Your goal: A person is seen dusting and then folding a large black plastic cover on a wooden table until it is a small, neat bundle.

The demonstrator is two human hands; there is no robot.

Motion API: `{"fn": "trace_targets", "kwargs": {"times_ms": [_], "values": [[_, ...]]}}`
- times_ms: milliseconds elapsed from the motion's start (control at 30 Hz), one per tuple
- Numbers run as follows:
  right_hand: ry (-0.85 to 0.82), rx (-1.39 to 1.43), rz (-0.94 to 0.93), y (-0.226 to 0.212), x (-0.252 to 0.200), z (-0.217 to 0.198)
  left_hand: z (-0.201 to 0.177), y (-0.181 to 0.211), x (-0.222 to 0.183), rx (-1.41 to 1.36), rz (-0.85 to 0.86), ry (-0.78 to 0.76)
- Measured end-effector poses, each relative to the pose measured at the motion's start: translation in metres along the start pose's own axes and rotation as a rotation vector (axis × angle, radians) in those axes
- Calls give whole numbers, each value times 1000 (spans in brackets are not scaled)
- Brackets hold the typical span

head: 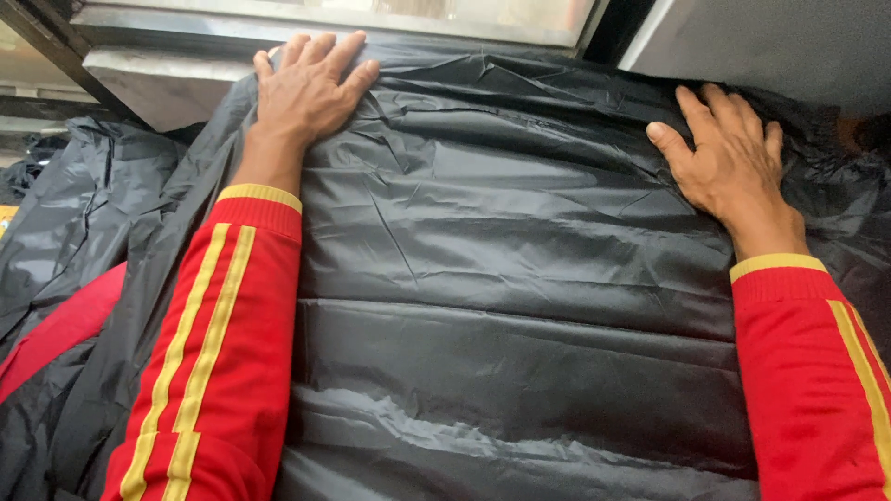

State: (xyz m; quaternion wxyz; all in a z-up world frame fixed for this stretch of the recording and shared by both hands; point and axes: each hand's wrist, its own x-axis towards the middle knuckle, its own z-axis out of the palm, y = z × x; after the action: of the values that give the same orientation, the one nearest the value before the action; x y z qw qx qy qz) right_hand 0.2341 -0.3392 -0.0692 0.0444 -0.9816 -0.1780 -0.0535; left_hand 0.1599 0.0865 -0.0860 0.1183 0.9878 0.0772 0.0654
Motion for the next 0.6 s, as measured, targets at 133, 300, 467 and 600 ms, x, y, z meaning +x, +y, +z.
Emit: {"fn": "trace_targets", "kwargs": {"times_ms": [133, 300, 467, 600], "values": [[549, -392, -457, 2, -8, -3, 8, -6, 0, 21, 50, 109], [270, -201, -564, -85, -32, -26, 8, -6, 1, 20, 52, 108], [-86, -133, -441, -23, -45, -9, 4, -5, -3, -33, 32, 37], [236, -263, -393, 65, -77, -41, 24, -15, 8, 26, 157, 275]]}}
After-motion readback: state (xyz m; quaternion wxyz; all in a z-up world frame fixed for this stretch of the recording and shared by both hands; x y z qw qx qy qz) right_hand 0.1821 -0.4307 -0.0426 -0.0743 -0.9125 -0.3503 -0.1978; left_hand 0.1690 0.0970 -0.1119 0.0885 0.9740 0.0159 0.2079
